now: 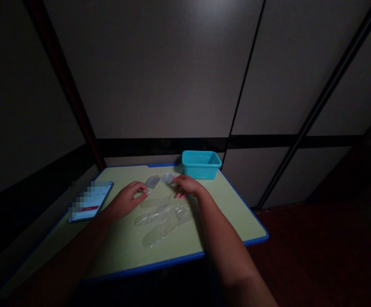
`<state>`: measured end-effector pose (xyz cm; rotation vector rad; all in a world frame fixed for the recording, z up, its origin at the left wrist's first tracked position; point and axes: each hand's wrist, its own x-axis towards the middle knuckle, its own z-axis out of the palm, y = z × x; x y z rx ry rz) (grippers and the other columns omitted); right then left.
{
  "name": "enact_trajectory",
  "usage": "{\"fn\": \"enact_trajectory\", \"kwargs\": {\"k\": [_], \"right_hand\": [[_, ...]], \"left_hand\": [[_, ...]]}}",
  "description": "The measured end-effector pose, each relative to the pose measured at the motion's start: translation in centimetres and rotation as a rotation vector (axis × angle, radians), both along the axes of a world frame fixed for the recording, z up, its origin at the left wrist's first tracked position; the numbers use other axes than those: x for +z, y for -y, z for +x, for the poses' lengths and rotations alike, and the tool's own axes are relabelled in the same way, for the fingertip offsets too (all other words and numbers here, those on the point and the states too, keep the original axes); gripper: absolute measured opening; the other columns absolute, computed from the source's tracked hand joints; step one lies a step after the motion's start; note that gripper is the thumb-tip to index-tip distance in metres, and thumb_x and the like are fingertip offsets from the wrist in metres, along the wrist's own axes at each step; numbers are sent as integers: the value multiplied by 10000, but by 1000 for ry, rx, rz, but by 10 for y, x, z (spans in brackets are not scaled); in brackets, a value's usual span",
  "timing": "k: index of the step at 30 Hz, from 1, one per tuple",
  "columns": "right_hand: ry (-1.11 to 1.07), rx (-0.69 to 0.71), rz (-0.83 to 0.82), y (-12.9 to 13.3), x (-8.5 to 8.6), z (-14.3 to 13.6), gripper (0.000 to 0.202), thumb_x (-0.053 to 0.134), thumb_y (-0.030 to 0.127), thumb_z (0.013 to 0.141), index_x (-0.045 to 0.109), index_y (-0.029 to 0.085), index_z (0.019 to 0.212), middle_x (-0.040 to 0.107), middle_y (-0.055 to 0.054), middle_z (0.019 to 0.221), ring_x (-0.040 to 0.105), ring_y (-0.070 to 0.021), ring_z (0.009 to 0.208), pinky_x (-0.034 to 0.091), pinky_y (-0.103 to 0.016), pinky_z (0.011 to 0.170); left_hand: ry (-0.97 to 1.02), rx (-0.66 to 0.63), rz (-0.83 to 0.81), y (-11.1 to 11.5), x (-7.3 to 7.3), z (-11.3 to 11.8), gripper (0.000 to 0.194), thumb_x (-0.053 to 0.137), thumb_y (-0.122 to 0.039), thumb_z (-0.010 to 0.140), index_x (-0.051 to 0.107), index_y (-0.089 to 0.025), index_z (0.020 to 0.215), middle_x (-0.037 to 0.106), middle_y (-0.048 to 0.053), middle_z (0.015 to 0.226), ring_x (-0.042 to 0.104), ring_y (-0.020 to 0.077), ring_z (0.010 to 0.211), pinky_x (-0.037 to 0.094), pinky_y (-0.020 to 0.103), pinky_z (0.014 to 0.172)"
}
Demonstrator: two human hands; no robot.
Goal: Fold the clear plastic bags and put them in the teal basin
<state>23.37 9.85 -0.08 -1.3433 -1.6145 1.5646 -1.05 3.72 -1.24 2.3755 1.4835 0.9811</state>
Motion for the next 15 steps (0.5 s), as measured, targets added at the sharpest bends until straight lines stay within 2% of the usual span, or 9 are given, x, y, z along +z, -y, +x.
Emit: {"fn": "enact_trajectory", "kwargs": {"k": [2,3,6,8,12,15], "right_hand": [[-49,-17,-11,2,3,0,288,450,436,899,501,170,997,573,-32,760,626,-147,514,502,-254,438],[-88,-23,-28,2,5,0,302,455,452,892,503,173,999,565,-30,760,628,-149,537,519,-271,460],[-245,-52,-122,2,8,-1,345,407,492,897,512,178,996,516,-15,748,610,-148,589,560,-360,541],[-332,-89,-183,1,8,-1,364,365,500,905,516,177,975,480,-1,736,579,-135,576,565,-420,580],[-373,-120,-264,-2,7,-3,401,317,517,904,519,173,931,434,19,694,531,-124,532,554,-448,572],[-385,-119,-314,-5,4,-4,434,277,533,905,515,170,905,415,29,658,528,-130,527,547,-456,581]], "left_hand": [[-97,-150,-22,5,-4,8,297,513,-406,819,595,-188,1003,603,83,1084,534,211,1059,398,331,924],[-166,-183,-46,7,-7,11,387,536,-440,808,576,-188,1100,575,95,1186,490,229,1148,359,356,981],[-369,-153,-157,13,-16,19,698,569,-572,754,427,-208,1332,377,122,1429,282,291,1336,212,464,1076],[-444,-124,-211,16,-19,23,792,546,-635,739,336,-249,1398,237,120,1497,165,313,1377,149,516,1082],[-475,-218,-188,21,-17,29,672,485,-658,775,333,-399,1377,16,31,1539,31,334,1391,126,525,1078],[-500,-243,-197,24,-16,32,624,485,-665,773,351,-456,1346,-73,-4,1531,-32,375,1379,78,577,1061]]}}
